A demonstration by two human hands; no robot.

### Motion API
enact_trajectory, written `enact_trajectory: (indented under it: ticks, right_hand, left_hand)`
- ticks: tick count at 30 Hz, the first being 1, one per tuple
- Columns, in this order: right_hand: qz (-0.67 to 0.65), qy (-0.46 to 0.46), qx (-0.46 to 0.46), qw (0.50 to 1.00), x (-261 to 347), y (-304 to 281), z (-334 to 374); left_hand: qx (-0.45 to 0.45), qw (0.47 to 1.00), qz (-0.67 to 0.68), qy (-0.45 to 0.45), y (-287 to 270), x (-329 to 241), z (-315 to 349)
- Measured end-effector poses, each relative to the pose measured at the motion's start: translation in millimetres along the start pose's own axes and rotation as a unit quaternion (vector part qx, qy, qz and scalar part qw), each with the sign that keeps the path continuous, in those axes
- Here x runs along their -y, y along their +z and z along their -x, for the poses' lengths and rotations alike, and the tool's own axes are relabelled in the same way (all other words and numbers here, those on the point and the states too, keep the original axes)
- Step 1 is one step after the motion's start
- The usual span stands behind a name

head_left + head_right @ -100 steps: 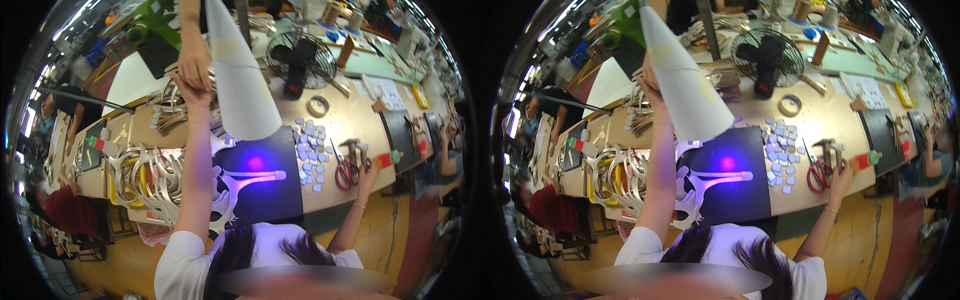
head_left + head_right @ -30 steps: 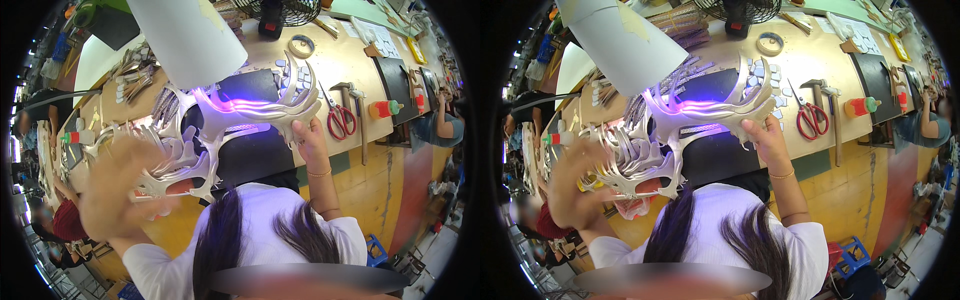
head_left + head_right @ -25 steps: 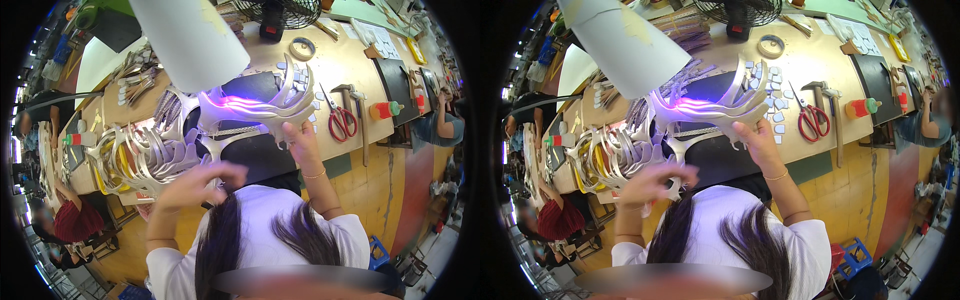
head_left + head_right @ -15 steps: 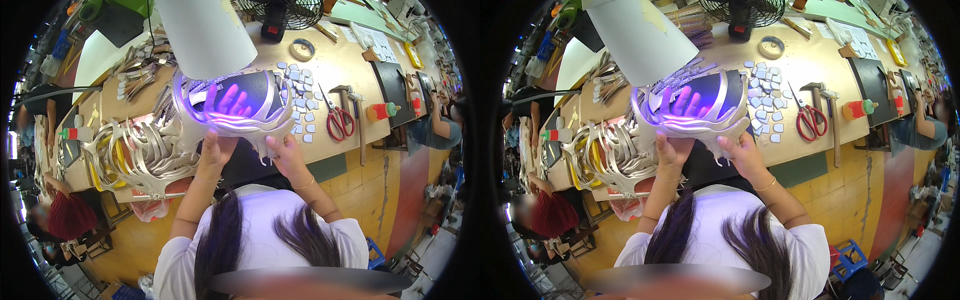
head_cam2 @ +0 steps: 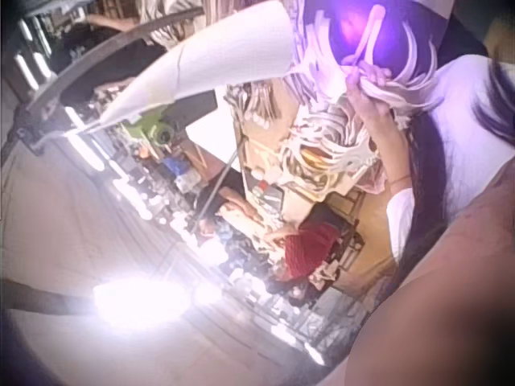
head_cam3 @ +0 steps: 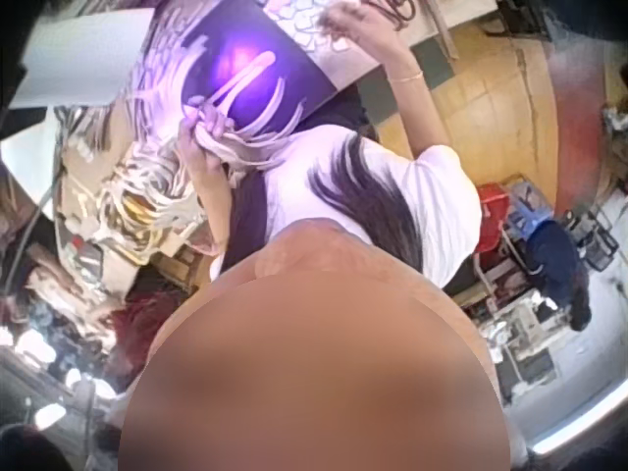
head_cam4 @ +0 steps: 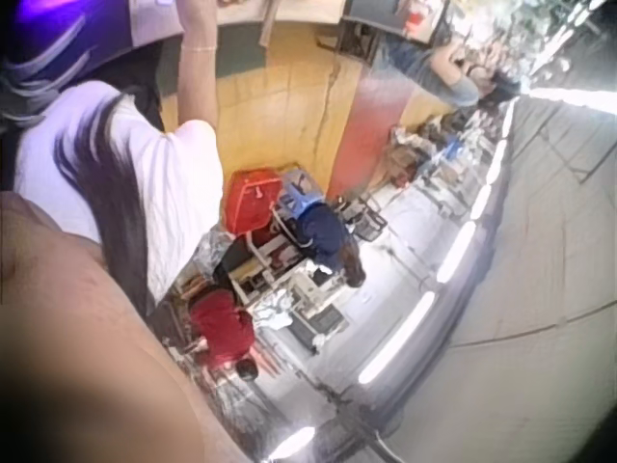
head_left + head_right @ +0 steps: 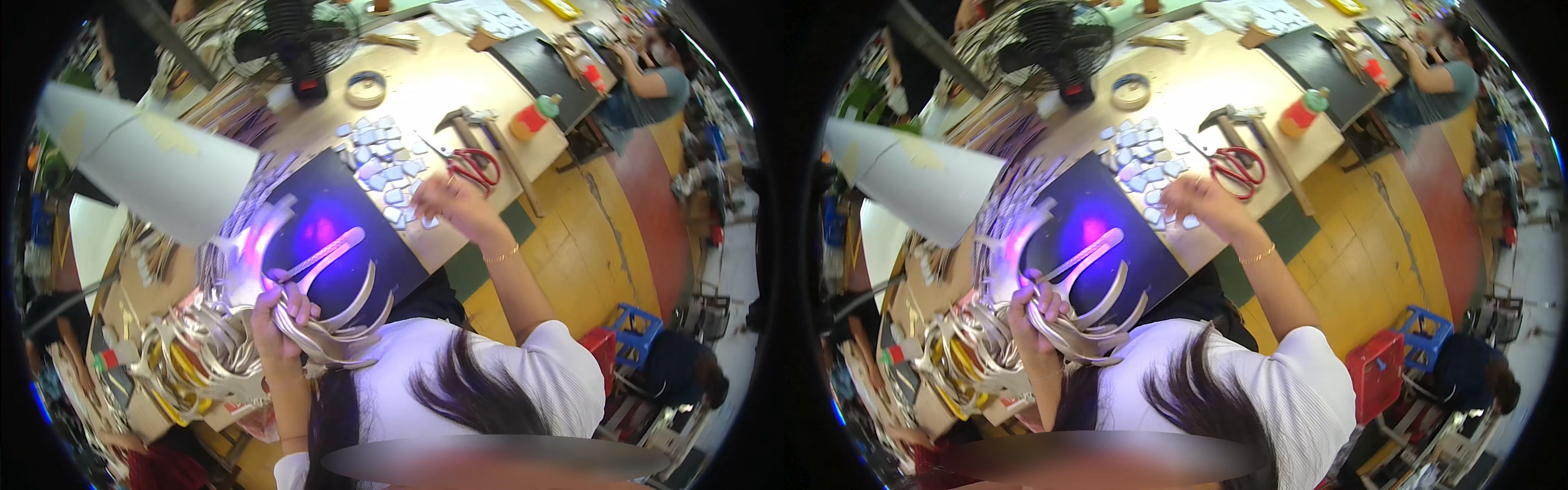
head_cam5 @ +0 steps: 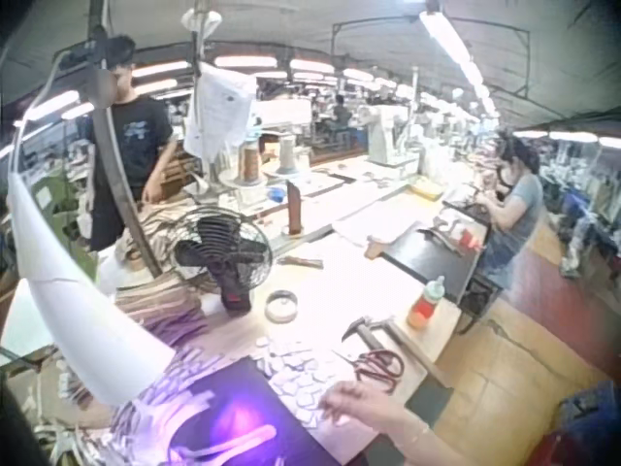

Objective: The person assembles small white plastic pieces onto a larger white plastic frame. She applies glue to the frame, places the pieces, and uses a hammer to secure them. She also uses scissors to trim excess material from the pieces.

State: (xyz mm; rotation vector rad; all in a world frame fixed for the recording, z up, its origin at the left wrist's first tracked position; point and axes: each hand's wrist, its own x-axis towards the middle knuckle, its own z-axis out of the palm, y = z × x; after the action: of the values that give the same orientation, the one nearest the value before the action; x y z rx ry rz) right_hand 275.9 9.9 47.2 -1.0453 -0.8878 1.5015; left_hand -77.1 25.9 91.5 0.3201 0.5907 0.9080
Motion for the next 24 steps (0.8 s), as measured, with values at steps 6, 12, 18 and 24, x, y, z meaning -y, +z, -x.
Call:
enact_trajectory:
  ticks: [6, 12, 18, 24]
  right_hand:
    - [-0.551, -0.179, -0.117, 0.807, 10, -130, -20]
    - [-0.591, -0.323, -0.126, 0.729, 16, -203, -62]
    - [-0.696, -0.321, -0.226, 0.601, 26, -223, -91]
    - [-0.422, -0.322, -0.358, 0.769, 44, -159, -87]
  left_hand:
    - [-0.096, 0.990, -0.085, -0.055, -39, 28, -36]
    - [-0.125, 0.984, -0.107, -0.072, -60, 36, -49]
    - [-0.142, 0.985, -0.084, -0.048, -61, 37, -34]
    - [-0.151, 0.987, -0.058, 0.018, -57, 42, -17]
